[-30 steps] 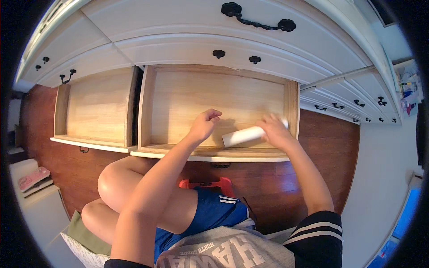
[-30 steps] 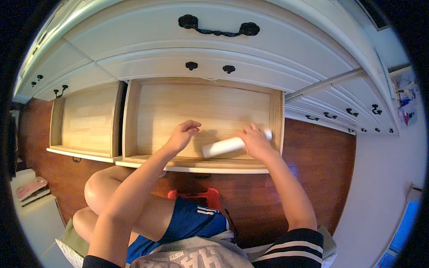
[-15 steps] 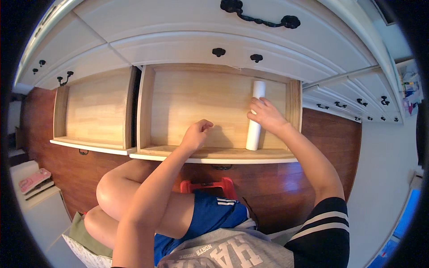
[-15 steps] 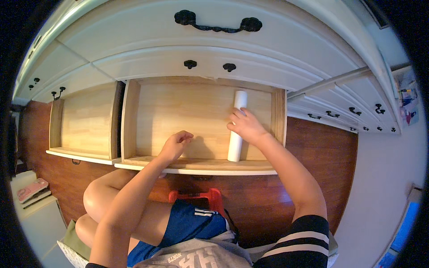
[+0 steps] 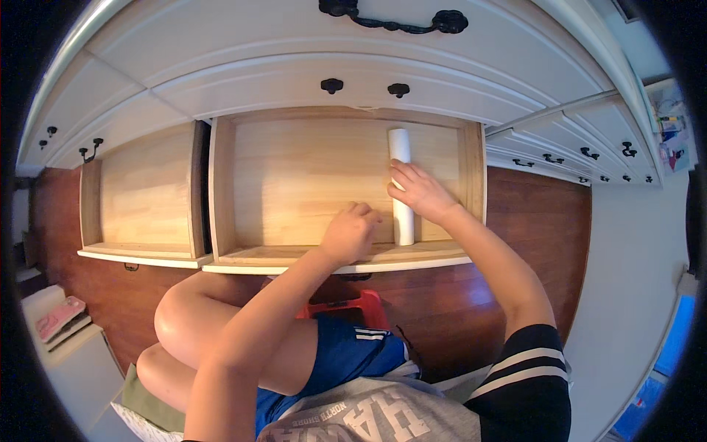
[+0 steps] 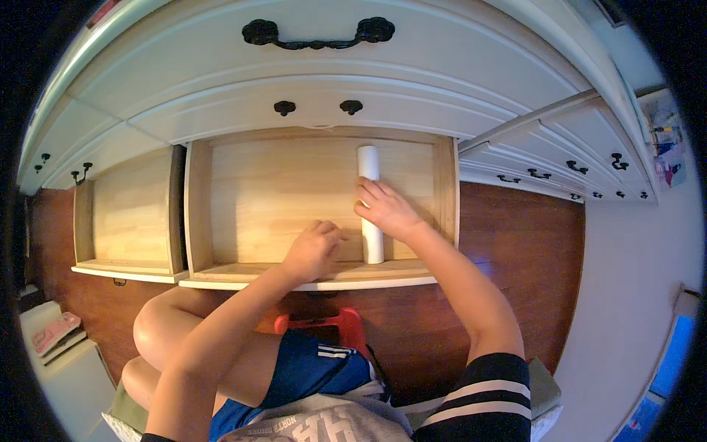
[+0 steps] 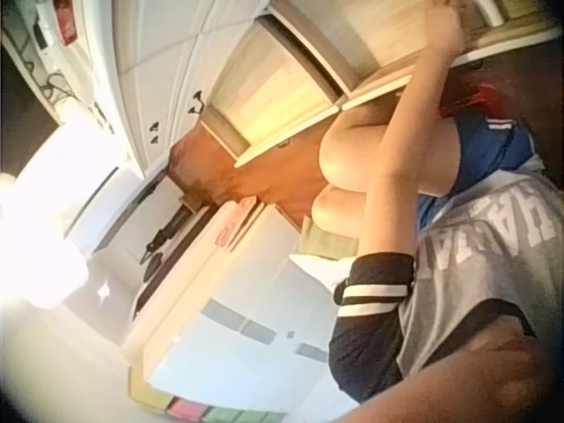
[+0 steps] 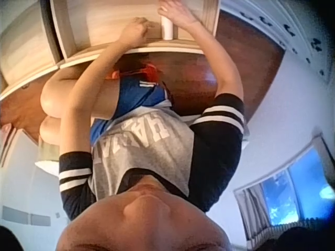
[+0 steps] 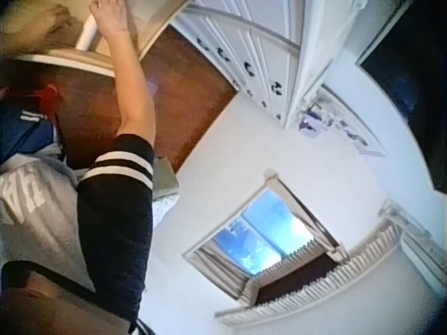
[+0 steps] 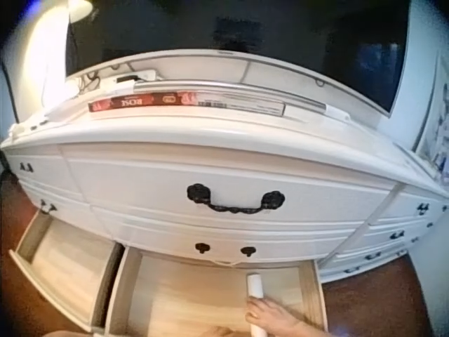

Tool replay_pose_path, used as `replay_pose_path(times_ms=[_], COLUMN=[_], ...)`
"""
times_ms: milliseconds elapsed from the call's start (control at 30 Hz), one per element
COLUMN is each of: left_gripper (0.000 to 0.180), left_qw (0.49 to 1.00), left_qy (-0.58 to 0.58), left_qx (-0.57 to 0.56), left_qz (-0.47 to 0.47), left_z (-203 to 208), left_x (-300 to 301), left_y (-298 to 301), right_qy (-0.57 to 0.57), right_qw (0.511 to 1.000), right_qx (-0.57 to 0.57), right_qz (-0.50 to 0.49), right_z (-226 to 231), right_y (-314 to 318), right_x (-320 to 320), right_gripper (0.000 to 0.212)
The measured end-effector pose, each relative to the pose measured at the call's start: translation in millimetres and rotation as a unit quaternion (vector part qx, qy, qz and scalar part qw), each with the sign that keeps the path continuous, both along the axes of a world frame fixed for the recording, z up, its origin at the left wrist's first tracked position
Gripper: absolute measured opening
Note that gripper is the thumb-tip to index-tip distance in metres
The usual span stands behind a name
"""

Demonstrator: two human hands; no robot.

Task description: Organizing a dresser drawer using a cardboard tube and folding pairs of jeans on a bed.

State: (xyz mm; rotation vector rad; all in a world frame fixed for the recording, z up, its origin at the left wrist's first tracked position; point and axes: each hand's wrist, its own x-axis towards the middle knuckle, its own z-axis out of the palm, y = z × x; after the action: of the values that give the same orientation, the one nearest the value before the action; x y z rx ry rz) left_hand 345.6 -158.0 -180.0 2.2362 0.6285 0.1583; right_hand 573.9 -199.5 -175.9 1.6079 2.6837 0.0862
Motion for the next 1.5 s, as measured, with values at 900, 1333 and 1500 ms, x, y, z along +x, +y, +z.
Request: replay_pose_path(times_ms=[900,1333,1500], left_gripper=[0.048,0.040,0.065], left_qw=[0.932,0.993,0.991], left_qy=[0.128,-0.085,-0.070], left_qx=[-0.025,0.015,0.092], left_qz=[-0.337,0.076,0.060], left_z=[-3.3,-25.3,-24.6], left_x=[55.7,45.8,88.2], left_y=[6.8,71.5,94.8], right_qy=[0.171,0.072,0.069], right_qw=[0.956,0.975,0.983], right_qx=[-0.209,-0.194,-0.160], right_qz=[-0.119,-0.077,-0.056], right_z=[11.7,2.7,-2.6], right_y=[5.3,-1.4,1.4], right_x=[-14.5,-17.0,-28.5], right_gripper=[0.042,0.056,0.054])
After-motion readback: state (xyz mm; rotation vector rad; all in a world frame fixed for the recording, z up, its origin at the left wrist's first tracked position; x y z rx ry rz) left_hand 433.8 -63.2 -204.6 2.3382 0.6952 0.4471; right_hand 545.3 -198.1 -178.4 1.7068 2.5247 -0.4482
